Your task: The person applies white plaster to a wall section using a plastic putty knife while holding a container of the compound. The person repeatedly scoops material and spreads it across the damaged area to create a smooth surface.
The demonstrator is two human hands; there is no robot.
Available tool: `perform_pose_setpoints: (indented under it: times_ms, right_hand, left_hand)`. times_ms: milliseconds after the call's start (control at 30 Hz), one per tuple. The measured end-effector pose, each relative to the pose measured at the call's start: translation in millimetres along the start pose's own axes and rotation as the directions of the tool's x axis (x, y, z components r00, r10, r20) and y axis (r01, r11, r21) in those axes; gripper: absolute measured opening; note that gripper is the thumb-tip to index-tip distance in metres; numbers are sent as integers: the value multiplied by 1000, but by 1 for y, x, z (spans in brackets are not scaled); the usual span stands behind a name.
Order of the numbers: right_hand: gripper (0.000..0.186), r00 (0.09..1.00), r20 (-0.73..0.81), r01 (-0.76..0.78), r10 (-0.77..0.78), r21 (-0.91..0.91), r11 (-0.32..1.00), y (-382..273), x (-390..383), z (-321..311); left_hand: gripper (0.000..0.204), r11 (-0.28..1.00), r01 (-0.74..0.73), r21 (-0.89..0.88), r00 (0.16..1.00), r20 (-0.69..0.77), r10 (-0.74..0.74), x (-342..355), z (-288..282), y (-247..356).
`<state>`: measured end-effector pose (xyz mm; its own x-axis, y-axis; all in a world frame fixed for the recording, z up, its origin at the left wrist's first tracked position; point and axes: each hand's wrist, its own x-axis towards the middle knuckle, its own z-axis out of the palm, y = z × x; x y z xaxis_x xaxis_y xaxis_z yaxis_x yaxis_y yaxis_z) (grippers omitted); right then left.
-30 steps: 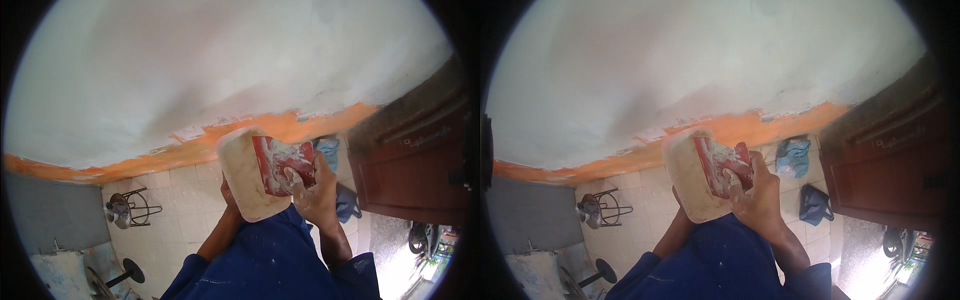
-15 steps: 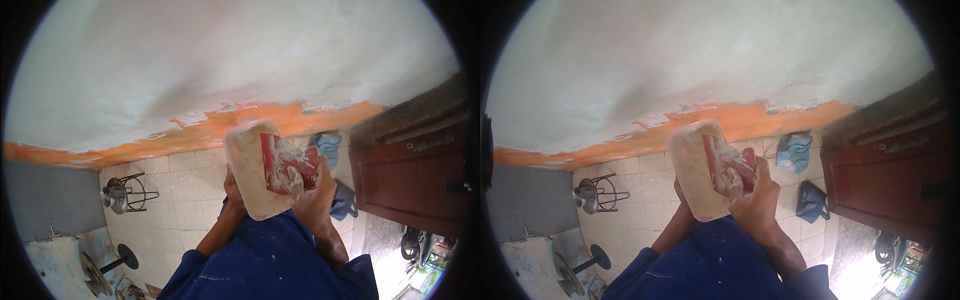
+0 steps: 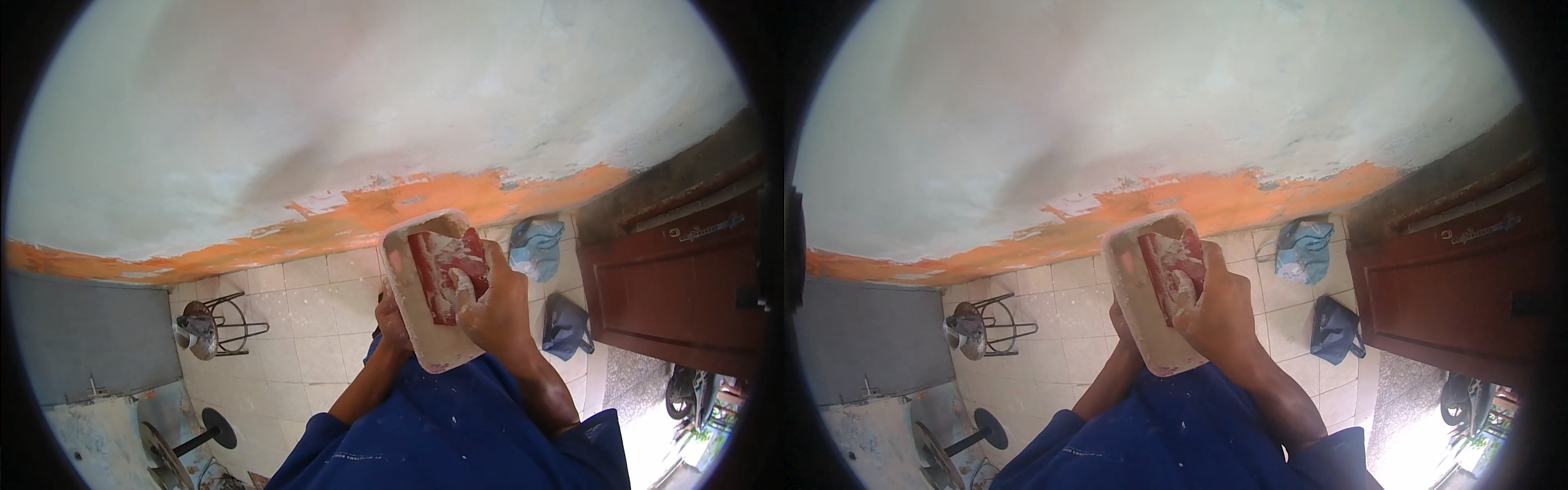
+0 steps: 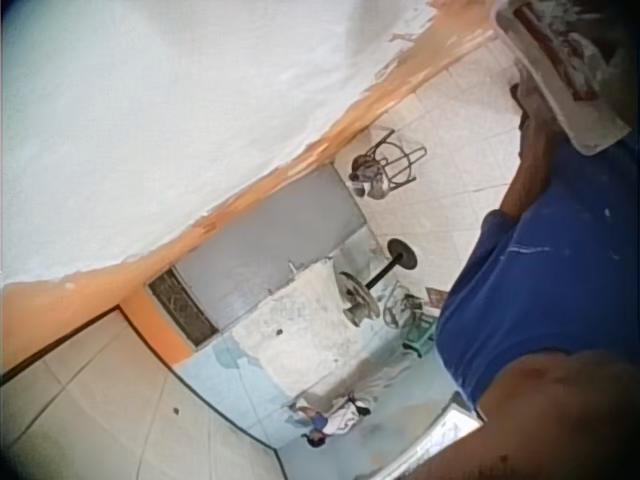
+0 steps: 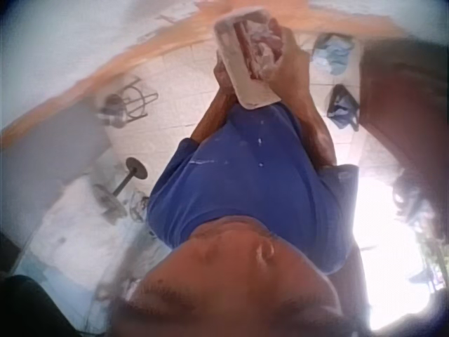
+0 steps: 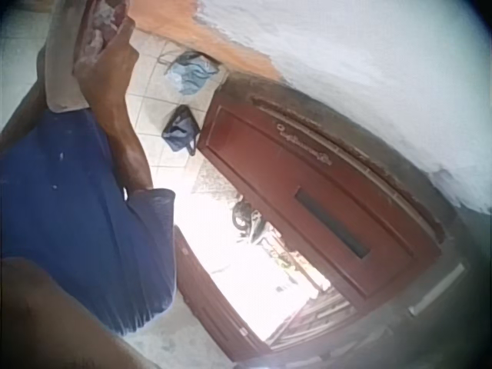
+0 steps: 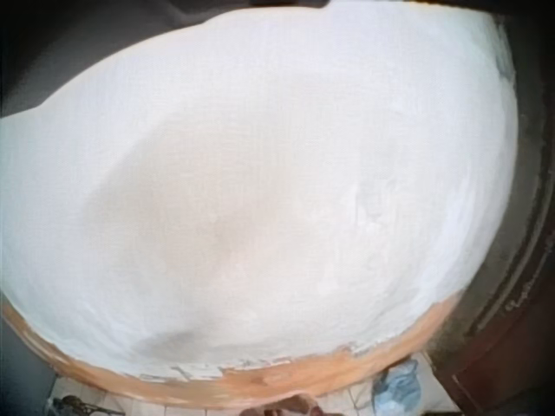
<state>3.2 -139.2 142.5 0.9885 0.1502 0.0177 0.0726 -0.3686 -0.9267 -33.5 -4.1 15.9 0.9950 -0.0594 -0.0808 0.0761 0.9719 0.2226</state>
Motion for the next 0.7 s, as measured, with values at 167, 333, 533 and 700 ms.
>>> perform_pose_setpoints:
  times_ms: [167, 333, 533, 700]
  right_hand:
    - [47, 997, -25, 76, -77, -43, 996, 5, 3, 12]
    - [50, 995, 36, 100, -98, -80, 992, 8, 10, 15]
    - [54, 997, -13, -73, 74, 6, 997, 18, 5, 28]
    - [68, 986, 148, -69, 80, -80, 994, 11, 11, 20]
  left_hand:
    - [52, 996, 7, 91, 1000, 28, -10, -1, 6, 4]
    - [47, 983, 12, 183, 995, -100, 6, -4, 7, 5]
    - [48, 989, 11, 146, 997, -82, 1, -1, 12, 2]
    - [47, 990, -23, 141, 997, -71, 33, -1, 9, 1]
